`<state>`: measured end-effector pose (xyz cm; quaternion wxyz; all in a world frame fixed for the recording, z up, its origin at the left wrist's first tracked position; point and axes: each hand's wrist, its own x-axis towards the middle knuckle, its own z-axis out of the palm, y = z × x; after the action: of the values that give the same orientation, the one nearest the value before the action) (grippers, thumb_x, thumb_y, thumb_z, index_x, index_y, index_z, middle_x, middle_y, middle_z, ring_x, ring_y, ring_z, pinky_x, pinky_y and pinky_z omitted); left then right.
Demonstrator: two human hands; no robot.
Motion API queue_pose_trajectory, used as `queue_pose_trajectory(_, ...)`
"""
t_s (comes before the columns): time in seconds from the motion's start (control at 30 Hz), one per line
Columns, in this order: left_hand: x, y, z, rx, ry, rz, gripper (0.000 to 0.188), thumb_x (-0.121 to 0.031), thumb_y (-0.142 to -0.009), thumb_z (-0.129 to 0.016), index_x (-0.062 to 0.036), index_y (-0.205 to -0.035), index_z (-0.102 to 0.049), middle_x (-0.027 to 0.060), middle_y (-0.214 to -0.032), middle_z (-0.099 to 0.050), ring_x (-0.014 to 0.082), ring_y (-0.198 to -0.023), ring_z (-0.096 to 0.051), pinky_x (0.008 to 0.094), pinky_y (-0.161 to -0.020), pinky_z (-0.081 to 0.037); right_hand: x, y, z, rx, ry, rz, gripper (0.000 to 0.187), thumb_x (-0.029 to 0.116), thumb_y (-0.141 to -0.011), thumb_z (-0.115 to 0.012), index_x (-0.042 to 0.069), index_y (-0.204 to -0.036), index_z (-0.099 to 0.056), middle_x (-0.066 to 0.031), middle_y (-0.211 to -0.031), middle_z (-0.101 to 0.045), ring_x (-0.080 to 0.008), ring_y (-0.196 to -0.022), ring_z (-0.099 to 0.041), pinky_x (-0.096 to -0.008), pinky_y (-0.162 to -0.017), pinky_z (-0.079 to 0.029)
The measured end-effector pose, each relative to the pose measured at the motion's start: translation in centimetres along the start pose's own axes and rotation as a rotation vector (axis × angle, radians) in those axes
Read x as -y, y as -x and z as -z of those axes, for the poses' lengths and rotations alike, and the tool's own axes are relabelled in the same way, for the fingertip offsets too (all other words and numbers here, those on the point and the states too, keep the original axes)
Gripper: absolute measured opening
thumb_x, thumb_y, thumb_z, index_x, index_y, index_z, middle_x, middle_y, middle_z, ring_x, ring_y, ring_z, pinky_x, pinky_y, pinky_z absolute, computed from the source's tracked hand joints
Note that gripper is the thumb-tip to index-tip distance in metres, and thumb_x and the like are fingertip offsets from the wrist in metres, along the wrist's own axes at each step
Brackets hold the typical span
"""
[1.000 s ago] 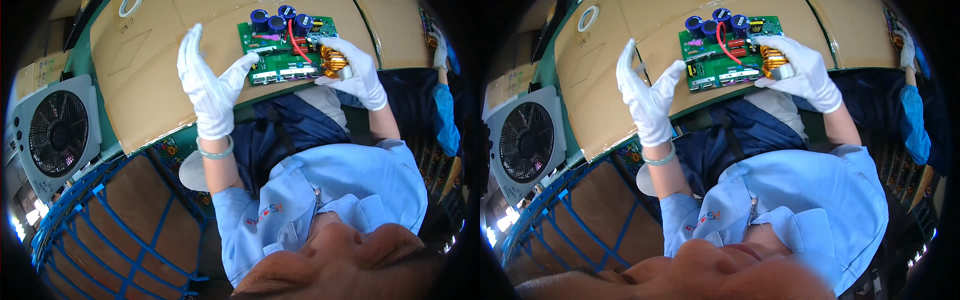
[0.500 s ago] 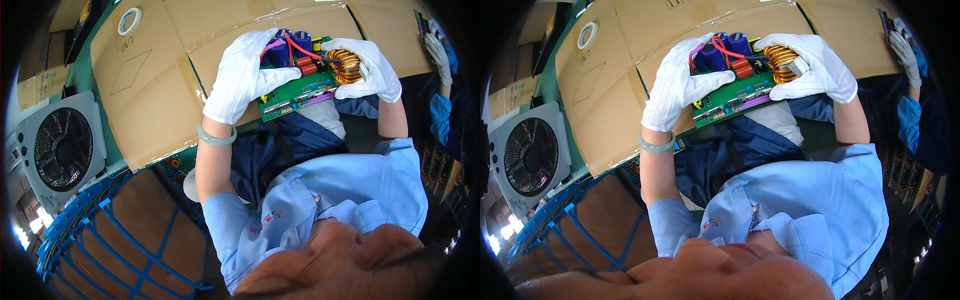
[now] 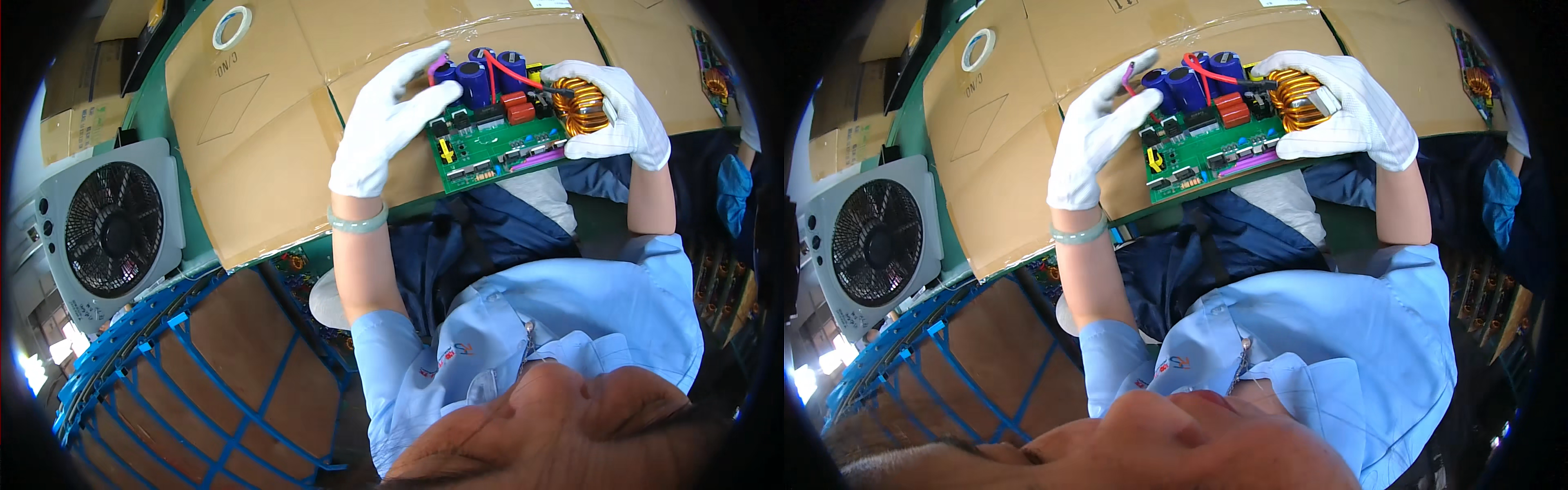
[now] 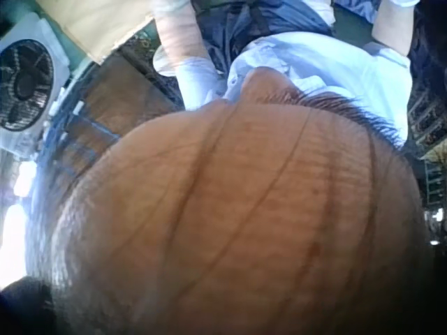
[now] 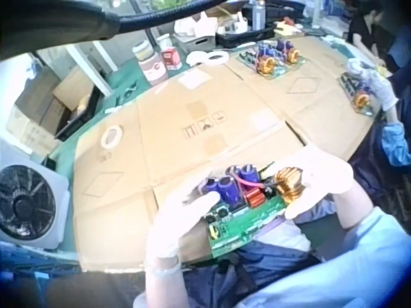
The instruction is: The person assembles electronic circuit boards by hand, picking up boards from a tray, attaching components like wires and coils, and placing them on a workbench. They repeatedly inspect the boards, turning them over to check both sides, and use a tool to adjust small parts.
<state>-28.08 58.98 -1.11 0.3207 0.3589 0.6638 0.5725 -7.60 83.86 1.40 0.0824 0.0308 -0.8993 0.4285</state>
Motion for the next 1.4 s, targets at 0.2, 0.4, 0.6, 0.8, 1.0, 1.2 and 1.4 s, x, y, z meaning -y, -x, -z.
queue_pose_trajectory(0.2, 1.7, 1.0, 3.0, -0.078, 0.095, -0.025, 0.048, -0.023, -0.098, -0.066, -0.0025, -0.141, -0.057, 0.0072, -0.137, -0.062, 0.012, -0.118, -0.055, 0.0272, -0.1, -0.043, -0.3, -0.4, 0.2, -0.017, -0.043, -0.023, 0.074, 0.043, -0.066, -0.09, 0.001, -0.122, -0.063, -0.0148, -0.11, -0.071, -0.0261, -0.1, -0.07, -0.0344, -0.094, -0.052)
queue_pose_trajectory(0.4, 2.0, 0.9, 1.7, -0.053, -0.168, -0.137, 0.056, -0.022, -0.087, -0.077, -0.0077, -0.139, -0.059, 0.0128, -0.144, -0.058, 0.0261, -0.137, -0.05, 0.038, -0.115, -0.037, -0.6, -0.5, 0.3, -0.013, -0.048, -0.02, 0.075, 0.044, -0.065, -0.091, 0.002, -0.121, -0.063, -0.0144, -0.109, -0.07, -0.0253, -0.099, -0.069, -0.0342, -0.094, -0.051)
queue_pose_trajectory(0.6, 1.4, 0.5, -0.2, -0.029, -0.339, -0.093, 0.076, -0.029, -0.072, -0.088, -0.0098, -0.14, -0.06, 0.0121, -0.151, -0.051, 0.0286, -0.146, -0.039, 0.041, -0.12, -0.029, -0.4, -0.4, 0.4, 0.0, -0.047, -0.028, 0.076, 0.044, -0.065, -0.091, 0.002, -0.121, -0.063, -0.0149, -0.11, -0.07, -0.027, -0.099, -0.07, -0.0347, -0.093, -0.052)
queue_pose_trajectory(0.8, 1.8, 0.7, -0.4, -0.046, -0.342, -0.094, 0.073, -0.028, -0.073, -0.088, -0.0105, -0.139, -0.061, 0.013, -0.149, -0.052, 0.03, -0.146, -0.039, 0.0416, -0.119, -0.03, -0.3, -0.2, 0.1, -0.001, -0.034, 0.013, 0.076, 0.045, -0.065, -0.091, 0.001, -0.12, -0.063, -0.0165, -0.113, -0.071, -0.0294, -0.104, -0.07, -0.0364, -0.094, -0.053)
queue_pose_trajectory(1.0, 1.8, 2.0, -0.1, -0.258, 0.019, 0.103, 0.048, -0.019, -0.084, -0.082, -0.0036, -0.127, -0.066, 0.0153, -0.123, -0.068, 0.0254, -0.118, -0.061, 0.0376, -0.103, -0.047, -0.1, 0.1, 0.0, -0.02, 0.04, 0.032, 0.074, 0.047, -0.065, -0.089, 0.004, -0.12, -0.064, -0.0148, -0.111, -0.071, -0.0309, -0.099, -0.071, -0.0358, -0.091, -0.054)
queue_pose_trajectory(1.2, -0.2, 4.8, -1.1, -0.4, -0.461, -0.025, 0.014, -0.009, -0.085, -0.08, -0.0022, -0.097, -0.076, 0.0056, -0.086, -0.071, 0.0118, -0.08, -0.064, 0.0265, -0.074, -0.051, -0.2, 0.0, -0.4, -0.054, 0.085, 0.028, 0.074, 0.051, -0.064, -0.088, 0.006, -0.118, -0.066, -0.0138, -0.104, -0.072, -0.0314, -0.092, -0.071, -0.0364, -0.084, -0.055)
queue_pose_trajectory(1.4, -0.5, 3.9, -1.9, -0.268, -0.749, -0.193, 0.018, -0.015, -0.079, -0.085, -0.0013, -0.084, -0.076, 0.0095, -0.074, -0.066, 0.0197, -0.069, -0.062, 0.0301, -0.063, -0.049, -0.4, 0.6, -0.4, -0.065, 0.086, 0.009, 0.075, 0.052, -0.063, -0.087, 0.005, -0.117, -0.066, -0.0142, -0.11, -0.072, -0.033, -0.098, -0.072, -0.0376, -0.086, -0.054)
